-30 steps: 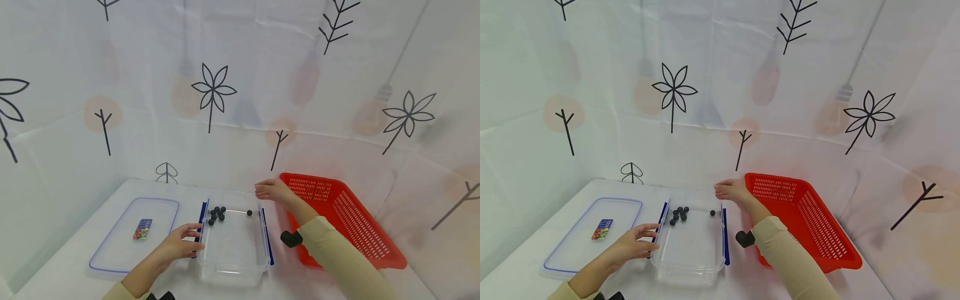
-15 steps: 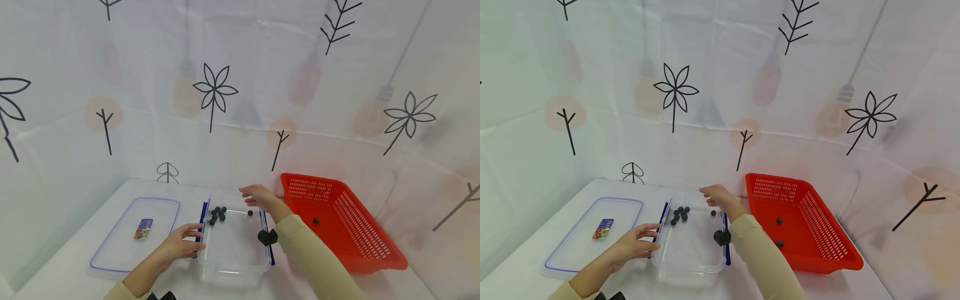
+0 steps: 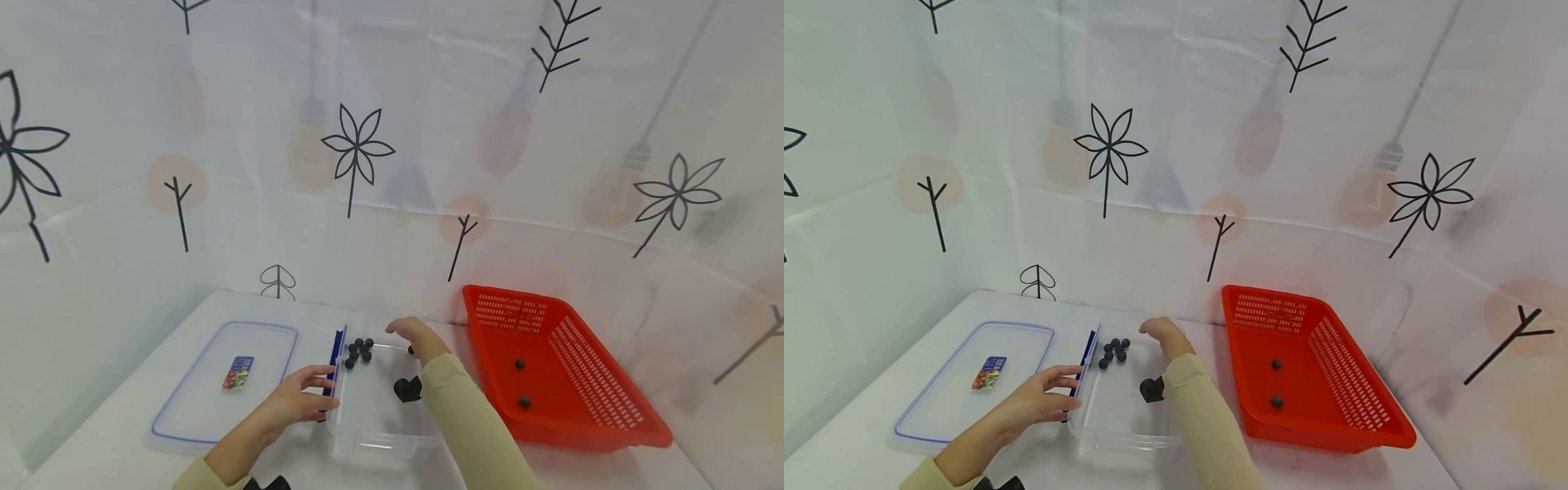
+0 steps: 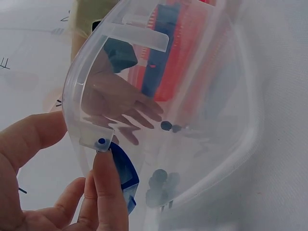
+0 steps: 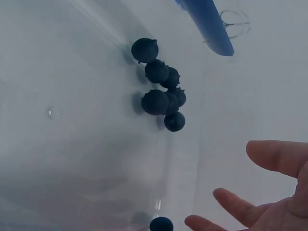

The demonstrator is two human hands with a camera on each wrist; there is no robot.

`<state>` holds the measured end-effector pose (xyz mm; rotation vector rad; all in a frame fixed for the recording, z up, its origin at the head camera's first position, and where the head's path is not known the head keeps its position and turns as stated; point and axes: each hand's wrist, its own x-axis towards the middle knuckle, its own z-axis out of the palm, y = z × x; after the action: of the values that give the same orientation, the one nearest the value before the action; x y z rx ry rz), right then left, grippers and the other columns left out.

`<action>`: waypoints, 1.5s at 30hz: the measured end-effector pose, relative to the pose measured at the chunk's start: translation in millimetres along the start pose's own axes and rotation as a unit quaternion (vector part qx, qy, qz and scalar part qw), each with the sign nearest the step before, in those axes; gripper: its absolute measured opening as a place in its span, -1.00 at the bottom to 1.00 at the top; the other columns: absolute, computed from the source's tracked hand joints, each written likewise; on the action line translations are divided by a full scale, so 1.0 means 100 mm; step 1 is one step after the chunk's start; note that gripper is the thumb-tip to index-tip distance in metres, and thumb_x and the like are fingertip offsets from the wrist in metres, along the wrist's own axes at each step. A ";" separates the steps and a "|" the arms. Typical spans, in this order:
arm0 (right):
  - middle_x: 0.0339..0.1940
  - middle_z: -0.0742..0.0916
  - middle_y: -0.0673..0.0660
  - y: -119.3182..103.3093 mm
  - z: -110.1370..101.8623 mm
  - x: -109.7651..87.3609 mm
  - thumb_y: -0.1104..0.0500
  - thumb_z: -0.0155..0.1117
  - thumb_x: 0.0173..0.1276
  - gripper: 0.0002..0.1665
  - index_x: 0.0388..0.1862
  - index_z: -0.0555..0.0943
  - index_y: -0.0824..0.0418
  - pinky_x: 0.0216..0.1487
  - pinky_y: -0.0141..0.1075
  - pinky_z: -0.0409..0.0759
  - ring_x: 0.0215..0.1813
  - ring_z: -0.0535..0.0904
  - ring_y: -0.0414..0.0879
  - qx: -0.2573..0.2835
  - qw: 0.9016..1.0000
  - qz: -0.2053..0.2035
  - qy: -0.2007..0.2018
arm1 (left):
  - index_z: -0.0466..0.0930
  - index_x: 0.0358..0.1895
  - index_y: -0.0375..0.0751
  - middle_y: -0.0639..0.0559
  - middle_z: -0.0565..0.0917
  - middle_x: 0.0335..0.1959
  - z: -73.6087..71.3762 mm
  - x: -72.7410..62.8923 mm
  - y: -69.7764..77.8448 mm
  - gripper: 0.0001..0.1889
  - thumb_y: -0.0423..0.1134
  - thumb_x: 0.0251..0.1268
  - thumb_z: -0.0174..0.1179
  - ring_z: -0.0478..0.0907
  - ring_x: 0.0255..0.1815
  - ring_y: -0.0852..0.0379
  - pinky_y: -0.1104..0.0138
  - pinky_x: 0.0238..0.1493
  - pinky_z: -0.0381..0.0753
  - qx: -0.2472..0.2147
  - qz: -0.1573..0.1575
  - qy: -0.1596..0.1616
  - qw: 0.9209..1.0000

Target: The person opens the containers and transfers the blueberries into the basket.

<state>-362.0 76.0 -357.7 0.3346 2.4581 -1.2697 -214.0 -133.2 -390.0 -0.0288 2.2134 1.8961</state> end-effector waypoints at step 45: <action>-0.45 0.60 0.07 0.14 0.13 0.02 0.48 0.33 0.04 -0.78 -0.29 0.67 0.32 -0.24 -0.33 0.60 -0.41 0.51 -0.14 -0.199 0.962 -0.156 -0.104 | 0.32 0.27 -0.30 -0.20 0.48 0.02 0.01 0.00 0.02 -0.32 -0.39 0.00 0.37 0.54 -0.18 0.02 0.17 -0.19 0.65 -0.003 -0.010 0.007 1.000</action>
<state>-355.8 73.0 -375.7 -0.2881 2.5653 -0.8276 -214.3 -131.5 -387.8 -0.0648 2.2086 1.8967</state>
